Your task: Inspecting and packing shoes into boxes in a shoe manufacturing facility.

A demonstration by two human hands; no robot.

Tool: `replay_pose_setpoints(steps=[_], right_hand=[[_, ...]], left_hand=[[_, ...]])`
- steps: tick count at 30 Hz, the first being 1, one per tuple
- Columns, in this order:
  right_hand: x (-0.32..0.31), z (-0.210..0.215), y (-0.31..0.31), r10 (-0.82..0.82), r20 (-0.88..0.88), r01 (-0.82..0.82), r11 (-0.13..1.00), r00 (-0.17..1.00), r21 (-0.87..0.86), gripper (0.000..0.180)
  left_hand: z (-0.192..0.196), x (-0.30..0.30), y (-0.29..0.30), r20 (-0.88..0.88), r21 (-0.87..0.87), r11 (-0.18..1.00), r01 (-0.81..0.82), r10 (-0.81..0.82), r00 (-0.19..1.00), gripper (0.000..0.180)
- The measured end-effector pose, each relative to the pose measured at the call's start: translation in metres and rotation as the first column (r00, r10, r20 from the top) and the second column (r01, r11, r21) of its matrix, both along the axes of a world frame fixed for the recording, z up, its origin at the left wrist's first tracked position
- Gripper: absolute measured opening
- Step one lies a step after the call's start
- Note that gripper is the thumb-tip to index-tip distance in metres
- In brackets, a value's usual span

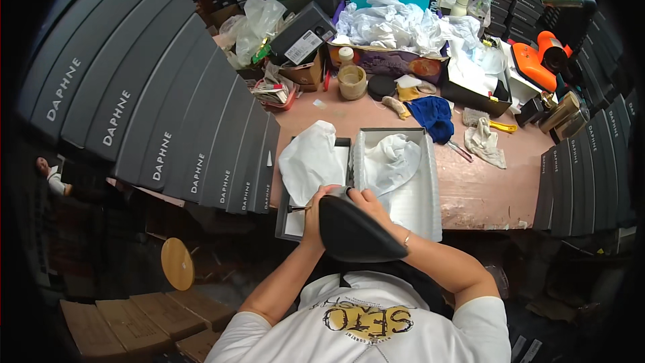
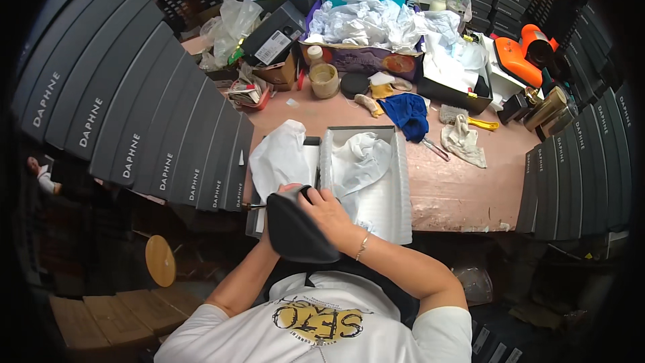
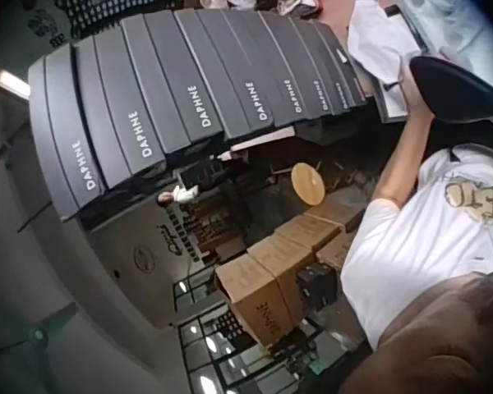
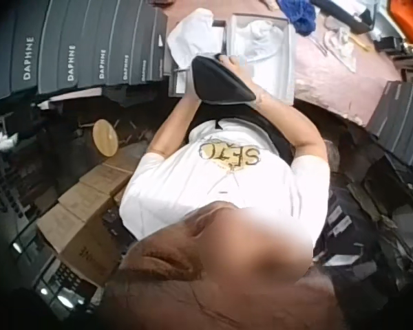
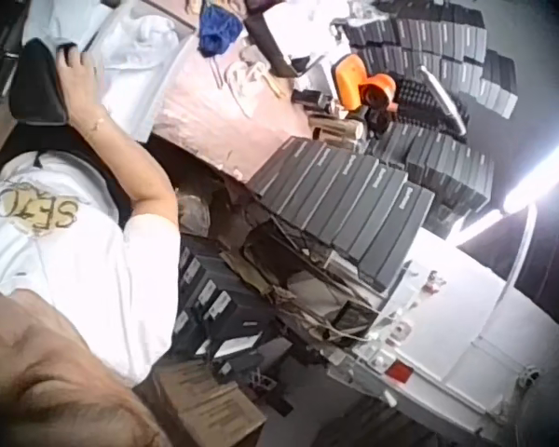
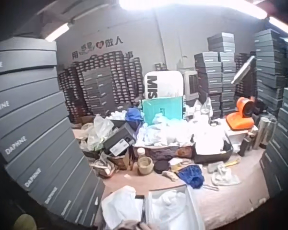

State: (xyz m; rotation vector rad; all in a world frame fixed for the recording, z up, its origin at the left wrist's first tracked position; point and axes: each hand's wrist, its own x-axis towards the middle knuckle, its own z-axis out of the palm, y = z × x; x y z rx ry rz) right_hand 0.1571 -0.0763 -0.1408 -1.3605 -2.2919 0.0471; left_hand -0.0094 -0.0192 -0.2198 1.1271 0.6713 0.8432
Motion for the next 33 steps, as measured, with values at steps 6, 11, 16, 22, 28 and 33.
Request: replay_pose_setpoints(steps=[6, 11, 16, 22, 28, 33], right_hand=[[-0.011, -0.026, -0.015, 0.049, -0.924, -0.76, 0.586, 0.379, -0.281, 0.03], [-0.021, 0.02, -0.049, -0.02, -0.392, 0.016, 1.0, 0.92, -0.013, 0.03], [-0.048, -0.026, -0.037, -0.14, -0.336, 0.007, 0.93, 0.931, -0.367, 0.019], [0.071, 0.012, -0.089, -0.319, -0.631, 0.004, 0.894, 0.707, -0.447, 0.034], [0.189, -0.056, -0.03, -0.758, -0.146, 0.765, 0.644, 0.635, -0.016, 0.06], [0.089, -0.054, 0.007, -0.337, 0.205, 0.349, 0.937, 0.919, -0.024, 0.053]], left_hand=[[0.046, -0.045, -0.002, -0.161, -0.253, 0.968, 0.012, -0.055, 0.985, 0.036], [0.05, -0.04, -0.015, 0.054, 0.064, 0.992, -0.109, 0.106, 0.993, 0.032], [0.049, -0.018, -0.016, -0.269, -0.016, 0.992, -0.123, 0.115, 0.956, 0.029], [-0.02, -0.046, 0.041, 0.222, -0.325, 0.92, 0.22, -0.152, 0.963, 0.062], [0.002, -0.034, 0.038, 0.23, -0.822, 0.502, 0.269, -0.141, 0.963, 0.071], [-0.012, -0.052, 0.027, 0.097, -0.929, 0.358, 0.095, -0.014, 0.995, 0.096]])
